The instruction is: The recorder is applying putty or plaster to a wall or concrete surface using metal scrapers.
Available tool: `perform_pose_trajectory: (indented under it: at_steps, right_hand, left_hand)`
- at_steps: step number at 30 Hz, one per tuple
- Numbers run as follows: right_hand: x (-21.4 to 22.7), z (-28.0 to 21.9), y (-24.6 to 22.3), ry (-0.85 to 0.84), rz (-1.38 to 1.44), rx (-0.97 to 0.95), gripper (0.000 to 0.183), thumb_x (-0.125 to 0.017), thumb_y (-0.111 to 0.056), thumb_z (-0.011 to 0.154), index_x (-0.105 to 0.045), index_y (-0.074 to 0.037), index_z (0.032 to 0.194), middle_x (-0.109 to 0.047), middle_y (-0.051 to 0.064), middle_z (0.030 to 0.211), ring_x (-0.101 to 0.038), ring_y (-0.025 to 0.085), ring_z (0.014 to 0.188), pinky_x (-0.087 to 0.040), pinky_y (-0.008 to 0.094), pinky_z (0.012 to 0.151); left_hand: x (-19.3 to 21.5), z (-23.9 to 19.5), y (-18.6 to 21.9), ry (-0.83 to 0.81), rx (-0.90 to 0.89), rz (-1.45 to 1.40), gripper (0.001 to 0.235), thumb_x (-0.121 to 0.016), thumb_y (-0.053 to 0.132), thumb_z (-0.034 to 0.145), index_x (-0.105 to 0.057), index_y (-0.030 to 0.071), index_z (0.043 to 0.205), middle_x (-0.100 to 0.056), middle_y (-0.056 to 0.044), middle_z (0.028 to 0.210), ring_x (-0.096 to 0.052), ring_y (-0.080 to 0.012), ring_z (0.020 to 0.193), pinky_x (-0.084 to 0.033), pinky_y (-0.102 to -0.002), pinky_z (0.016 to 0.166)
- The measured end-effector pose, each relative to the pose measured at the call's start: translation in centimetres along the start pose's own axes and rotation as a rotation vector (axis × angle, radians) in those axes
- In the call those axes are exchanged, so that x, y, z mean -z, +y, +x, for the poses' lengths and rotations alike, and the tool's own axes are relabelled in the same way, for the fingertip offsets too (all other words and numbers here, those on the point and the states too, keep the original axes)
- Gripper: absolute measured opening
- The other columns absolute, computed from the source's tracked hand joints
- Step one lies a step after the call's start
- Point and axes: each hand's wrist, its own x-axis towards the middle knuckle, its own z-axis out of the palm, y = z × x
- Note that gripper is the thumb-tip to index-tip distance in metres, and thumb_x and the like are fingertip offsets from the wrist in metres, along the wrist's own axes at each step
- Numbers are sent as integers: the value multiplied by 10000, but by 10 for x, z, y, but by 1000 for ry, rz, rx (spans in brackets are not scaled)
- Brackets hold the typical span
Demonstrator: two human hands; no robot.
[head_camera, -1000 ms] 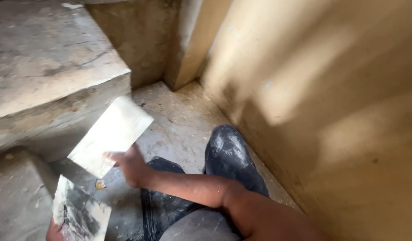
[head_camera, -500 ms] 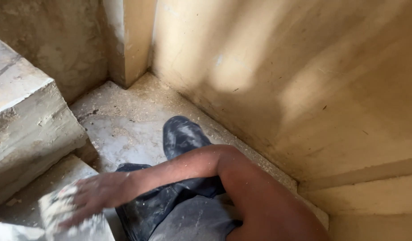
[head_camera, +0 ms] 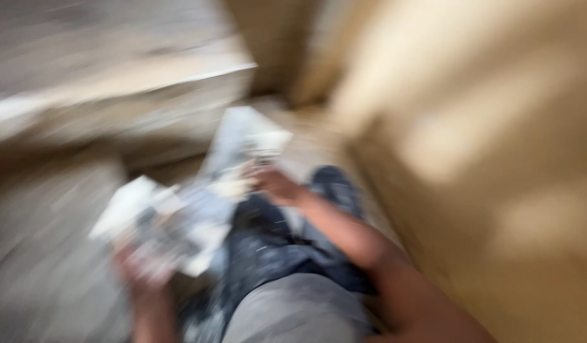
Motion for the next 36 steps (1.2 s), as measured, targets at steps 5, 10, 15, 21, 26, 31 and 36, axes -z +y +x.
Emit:
perform_pose_trajectory:
  at_steps: [5,10,15,21,26,31,36]
  right_hand:
    - [-48,19,-76,286,274,-175,335,-658,-185,1043,-636,31,1298,-658,119,1219,-616,231,1103,-502,405,964]
    - [-86,49,-153,389,-228,-11,600,-813,-265,858,-540,-3,1324,-691,154,1158,-698,217,1040,-591,330,914]
    - [-90,59,-129,199,-490,-358,717,-756,-360,796,-536,-53,1404,-719,164,1206,-730,228,1048,-634,338,896]
    - [-117,38,-70,43,-363,-242,923,-814,-354,844,-338,-7,1555,-608,156,1447,-587,221,1318,-459,361,1092]
    - [-132,25,-44,52,3,-404,927,-828,-235,818,-298,-60,1558,-617,99,1399,-614,165,1198,-536,336,984]
    - [-140,20,-89,32,230,-607,912,-815,-156,807,-294,-131,1555,-657,68,1349,-659,153,1108,-563,329,937]
    - [-96,36,-69,97,677,-303,811,-794,-94,719,-438,-99,1447,-685,98,1192,-692,229,981,-589,400,856]
  left_hand:
    - [-10,-86,72,129,-197,-111,495,-489,402,1049,-589,27,1356,-672,-165,1236,-653,-298,1140,-563,-467,964]
    - [-25,-95,78,2,-137,-55,476,-449,383,1076,-611,2,1313,-700,-164,1139,-706,-265,1009,-599,-425,860]
    - [-48,-97,74,58,-55,-88,481,-393,347,1054,-563,11,1354,-725,-144,1167,-729,-251,1011,-605,-403,891]
    - [-24,-92,69,11,-214,-87,562,-418,464,1043,-566,49,1391,-690,-138,1291,-689,-280,1100,-572,-441,902]
    - [-20,-89,73,92,-344,-33,633,-444,581,981,-559,87,1360,-689,-111,1256,-669,-281,1124,-546,-455,959]
    - [29,-72,88,106,-538,-62,686,-515,632,1025,-586,57,1392,-683,-139,1210,-628,-287,1025,-542,-444,895]
    - [-31,-103,114,254,-511,-223,743,-320,622,978,-526,57,1415,-623,-166,1399,-583,-352,1268,-451,-522,1065]
